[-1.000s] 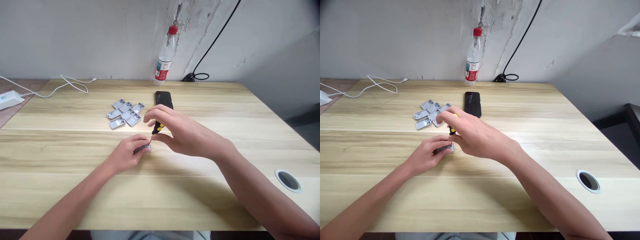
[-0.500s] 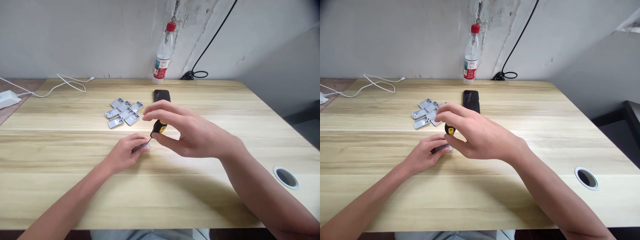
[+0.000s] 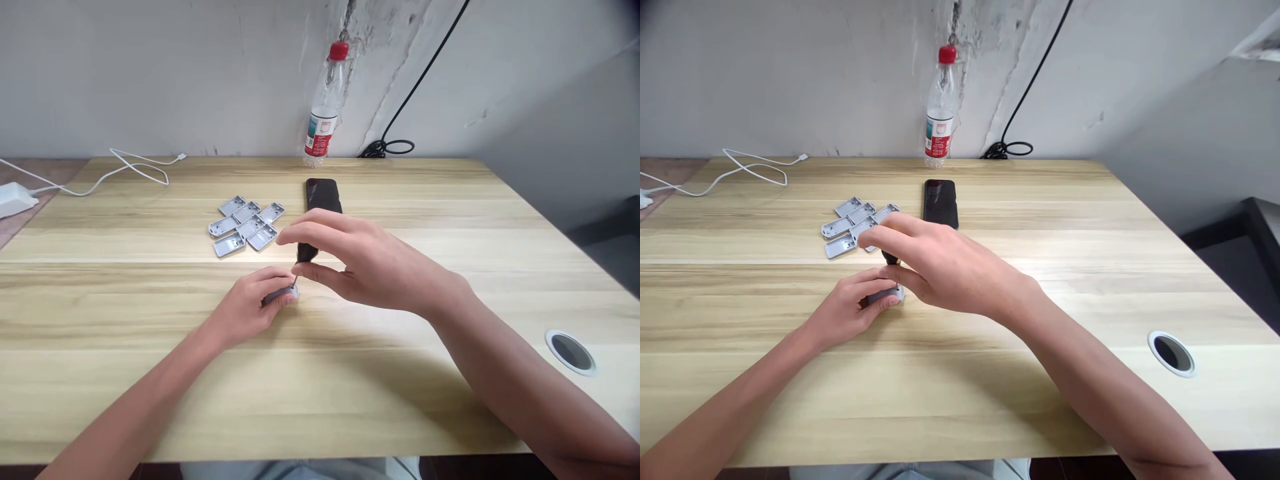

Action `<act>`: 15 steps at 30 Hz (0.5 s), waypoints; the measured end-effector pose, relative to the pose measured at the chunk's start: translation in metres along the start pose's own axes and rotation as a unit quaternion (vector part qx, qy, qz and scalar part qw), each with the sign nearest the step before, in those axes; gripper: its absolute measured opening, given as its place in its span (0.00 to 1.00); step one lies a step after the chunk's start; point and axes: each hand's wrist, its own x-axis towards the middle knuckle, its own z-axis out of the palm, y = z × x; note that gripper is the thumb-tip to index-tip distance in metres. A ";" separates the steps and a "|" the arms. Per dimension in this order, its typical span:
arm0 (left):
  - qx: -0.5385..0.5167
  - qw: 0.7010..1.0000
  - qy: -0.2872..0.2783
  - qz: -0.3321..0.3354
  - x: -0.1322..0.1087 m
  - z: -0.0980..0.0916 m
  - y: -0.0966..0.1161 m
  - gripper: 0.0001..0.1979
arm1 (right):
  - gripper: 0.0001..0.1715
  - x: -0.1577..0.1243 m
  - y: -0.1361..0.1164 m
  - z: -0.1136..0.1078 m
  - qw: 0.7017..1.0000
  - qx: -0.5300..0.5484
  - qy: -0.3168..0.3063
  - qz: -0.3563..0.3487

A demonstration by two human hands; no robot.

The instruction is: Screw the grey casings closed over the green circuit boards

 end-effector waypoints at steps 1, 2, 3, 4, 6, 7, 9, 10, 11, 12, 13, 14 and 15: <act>-0.001 1.000 -0.002 0.000 0.000 0.000 0.000 0.08 | 0.15 0.000 0.000 0.000 1.000 0.002 0.003 -0.006; -0.003 1.000 -0.002 0.001 0.000 0.000 -0.001 0.08 | 0.16 0.000 0.000 0.000 1.000 0.008 0.003 -0.013; -0.004 1.000 -0.001 0.003 0.000 0.000 -0.001 0.08 | 0.16 0.000 0.000 0.000 1.000 0.016 0.002 -0.021; -0.004 1.000 0.002 0.005 0.000 0.000 -0.001 0.08 | 0.17 0.000 0.000 0.000 0.999 0.023 0.000 -0.028; -0.004 1.000 0.005 0.006 -0.001 0.001 -0.002 0.08 | 0.19 0.000 -0.001 0.000 0.999 0.025 -0.006 -0.026; -0.004 1.000 0.003 0.004 -0.001 0.001 -0.003 0.07 | 0.19 0.000 -0.001 0.000 1.000 0.020 -0.007 -0.021; -0.005 1.000 -0.001 0.001 -0.002 0.001 -0.003 0.07 | 0.18 -0.001 0.000 0.000 1.000 0.009 -0.001 -0.015; -0.007 1.000 -0.002 0.001 -0.002 0.001 -0.004 0.08 | 0.18 -0.001 0.000 -0.001 1.000 0.006 0.002 -0.015; -0.008 1.000 0.000 0.002 -0.002 0.001 -0.004 0.08 | 0.19 -0.001 0.001 -0.001 1.000 0.008 0.005 -0.018; -0.009 1.000 0.003 0.005 -0.002 0.001 -0.004 0.08 | 0.20 -0.001 0.001 -0.001 1.000 0.015 0.003 -0.025; -0.010 1.000 0.007 0.009 -0.001 0.001 -0.004 0.08 | 0.21 -0.001 0.001 -0.002 0.999 0.025 -0.002 -0.032; -0.011 1.000 0.009 0.012 -0.001 0.001 -0.004 0.08 | 0.21 -0.001 0.001 -0.002 0.999 0.034 -0.008 -0.039; -0.011 1.000 0.010 0.013 -0.001 0.001 -0.003 0.08 | 0.22 -0.001 0.001 -0.002 0.998 0.041 -0.012 -0.042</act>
